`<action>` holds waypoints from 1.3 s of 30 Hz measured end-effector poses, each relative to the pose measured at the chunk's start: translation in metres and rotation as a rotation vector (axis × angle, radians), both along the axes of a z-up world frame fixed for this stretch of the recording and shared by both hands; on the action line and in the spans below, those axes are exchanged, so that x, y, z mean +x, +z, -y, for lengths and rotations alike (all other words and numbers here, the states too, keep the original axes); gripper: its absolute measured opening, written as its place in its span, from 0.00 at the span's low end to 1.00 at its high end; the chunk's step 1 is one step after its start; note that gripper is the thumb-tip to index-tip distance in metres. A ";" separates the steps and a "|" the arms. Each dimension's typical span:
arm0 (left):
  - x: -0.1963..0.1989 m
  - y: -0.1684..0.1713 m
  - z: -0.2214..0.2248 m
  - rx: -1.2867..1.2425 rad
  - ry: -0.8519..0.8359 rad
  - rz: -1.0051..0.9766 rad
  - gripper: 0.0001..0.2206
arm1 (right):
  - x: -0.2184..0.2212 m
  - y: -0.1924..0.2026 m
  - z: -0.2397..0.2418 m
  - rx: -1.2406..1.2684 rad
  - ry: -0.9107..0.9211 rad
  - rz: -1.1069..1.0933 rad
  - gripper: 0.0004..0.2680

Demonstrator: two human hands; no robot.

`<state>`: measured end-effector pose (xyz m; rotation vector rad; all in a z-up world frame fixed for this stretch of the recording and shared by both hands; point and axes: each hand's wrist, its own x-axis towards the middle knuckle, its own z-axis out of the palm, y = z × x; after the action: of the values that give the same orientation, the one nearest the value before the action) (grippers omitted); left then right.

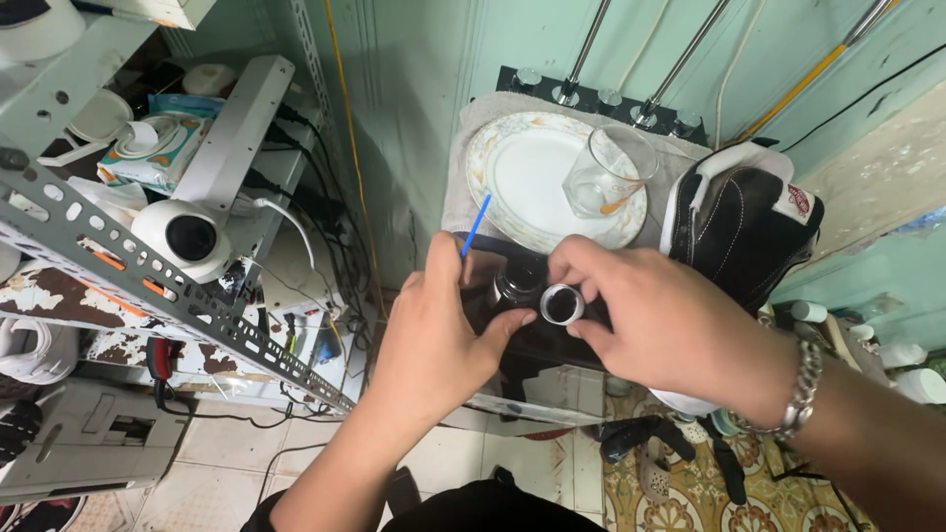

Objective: Painting the surface of a black sneaker using a small brush and black paint.

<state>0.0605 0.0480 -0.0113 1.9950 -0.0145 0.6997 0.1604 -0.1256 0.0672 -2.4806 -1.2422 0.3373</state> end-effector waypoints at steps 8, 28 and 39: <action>-0.005 0.002 0.003 -0.011 -0.048 0.036 0.27 | -0.010 0.013 0.015 0.006 -0.008 0.141 0.21; -0.026 -0.016 0.087 0.023 -0.639 0.168 0.24 | -0.089 -0.229 0.262 1.705 -0.349 -0.036 0.09; -0.011 -0.033 0.062 0.170 0.296 0.469 0.17 | -0.050 -0.106 0.132 1.865 -0.348 0.000 0.04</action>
<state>0.0495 -0.0141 -0.0448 1.9683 -0.0607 1.3869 0.1109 -0.2579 -0.0388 -0.9318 -0.4687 -0.6525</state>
